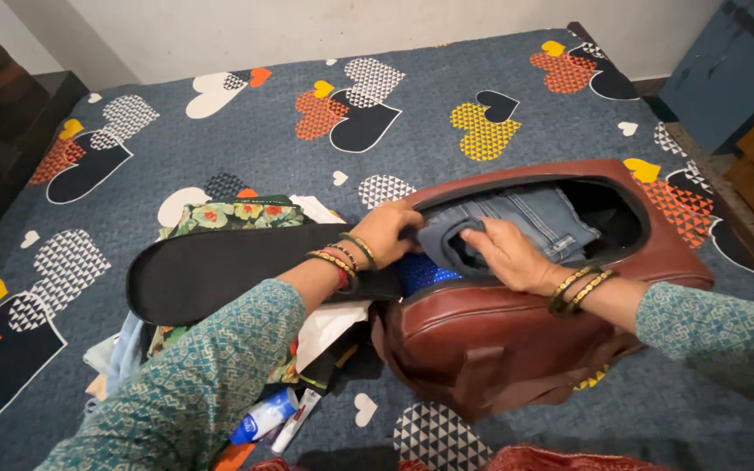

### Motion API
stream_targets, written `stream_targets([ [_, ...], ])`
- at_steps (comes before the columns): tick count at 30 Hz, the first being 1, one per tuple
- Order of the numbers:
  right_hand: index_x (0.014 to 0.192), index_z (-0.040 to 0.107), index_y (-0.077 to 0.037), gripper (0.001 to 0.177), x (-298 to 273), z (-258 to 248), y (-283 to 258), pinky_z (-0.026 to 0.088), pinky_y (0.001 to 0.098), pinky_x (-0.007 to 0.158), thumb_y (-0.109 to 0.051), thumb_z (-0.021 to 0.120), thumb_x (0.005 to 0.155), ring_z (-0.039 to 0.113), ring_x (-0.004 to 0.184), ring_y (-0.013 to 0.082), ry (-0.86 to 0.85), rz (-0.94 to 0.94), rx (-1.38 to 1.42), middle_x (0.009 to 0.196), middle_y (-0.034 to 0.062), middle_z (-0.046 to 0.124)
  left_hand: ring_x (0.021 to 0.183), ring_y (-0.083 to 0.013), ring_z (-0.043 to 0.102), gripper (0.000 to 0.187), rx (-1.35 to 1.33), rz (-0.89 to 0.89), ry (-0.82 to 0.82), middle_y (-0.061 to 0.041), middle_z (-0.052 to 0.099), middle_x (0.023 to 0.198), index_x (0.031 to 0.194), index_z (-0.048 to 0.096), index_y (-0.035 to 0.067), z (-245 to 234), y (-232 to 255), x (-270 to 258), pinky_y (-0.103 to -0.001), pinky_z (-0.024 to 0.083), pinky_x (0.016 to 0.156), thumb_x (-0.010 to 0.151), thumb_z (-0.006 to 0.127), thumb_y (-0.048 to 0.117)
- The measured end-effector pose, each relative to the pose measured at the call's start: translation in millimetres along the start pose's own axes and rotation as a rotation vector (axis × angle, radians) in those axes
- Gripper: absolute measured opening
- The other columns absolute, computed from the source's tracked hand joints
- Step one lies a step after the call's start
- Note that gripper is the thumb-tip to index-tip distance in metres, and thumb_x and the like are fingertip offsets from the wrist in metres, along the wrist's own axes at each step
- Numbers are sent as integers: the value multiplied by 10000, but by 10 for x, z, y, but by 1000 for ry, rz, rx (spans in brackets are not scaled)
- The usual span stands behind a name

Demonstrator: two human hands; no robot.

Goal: The person unzips a brown suitcase on a bed and removes folded clothes one by one, placing them on the bed. Items include jeans, a blue polka-dotted cloth, a black cloth, a yellow cloth, light blue pants, and a dark garment.

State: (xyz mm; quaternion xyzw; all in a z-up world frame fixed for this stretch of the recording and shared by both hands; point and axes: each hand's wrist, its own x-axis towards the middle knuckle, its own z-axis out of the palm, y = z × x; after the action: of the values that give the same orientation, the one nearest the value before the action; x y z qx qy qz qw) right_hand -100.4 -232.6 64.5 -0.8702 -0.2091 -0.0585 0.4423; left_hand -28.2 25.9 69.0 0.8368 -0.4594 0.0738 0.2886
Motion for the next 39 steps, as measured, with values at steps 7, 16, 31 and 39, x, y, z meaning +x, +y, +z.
stream_targets([
  [7,1372,559,47,714,-62,-194,-224,521,389,928,-385,762,841,684,1061,235,-92,-310,-1,1176,171,710,915,-343,707,184,-147,-195,153,-140,694,926,969,685,62,-64,250,96,-418,571,815,788,689,29],
  [16,1249,672,-38,374,68,-204,164,529,340,961,-296,645,981,657,1082,153,168,131,224,1182,50,733,931,-390,675,386,85,-188,281,-132,672,989,1026,677,104,-348,623,534,-480,535,800,714,884,196],
  [31,1233,665,-20,329,314,-556,-123,526,303,936,-236,652,985,631,1049,95,163,24,297,1133,29,714,952,-393,612,217,42,244,149,-165,620,973,966,643,44,256,572,123,-470,518,854,760,692,-5],
  [39,1189,696,-9,267,421,-638,-443,541,289,890,-160,665,971,618,995,73,115,-8,335,1091,12,726,888,-397,658,493,-885,-906,563,-203,694,946,1026,671,-4,1046,335,517,-464,496,773,1066,553,473],
])
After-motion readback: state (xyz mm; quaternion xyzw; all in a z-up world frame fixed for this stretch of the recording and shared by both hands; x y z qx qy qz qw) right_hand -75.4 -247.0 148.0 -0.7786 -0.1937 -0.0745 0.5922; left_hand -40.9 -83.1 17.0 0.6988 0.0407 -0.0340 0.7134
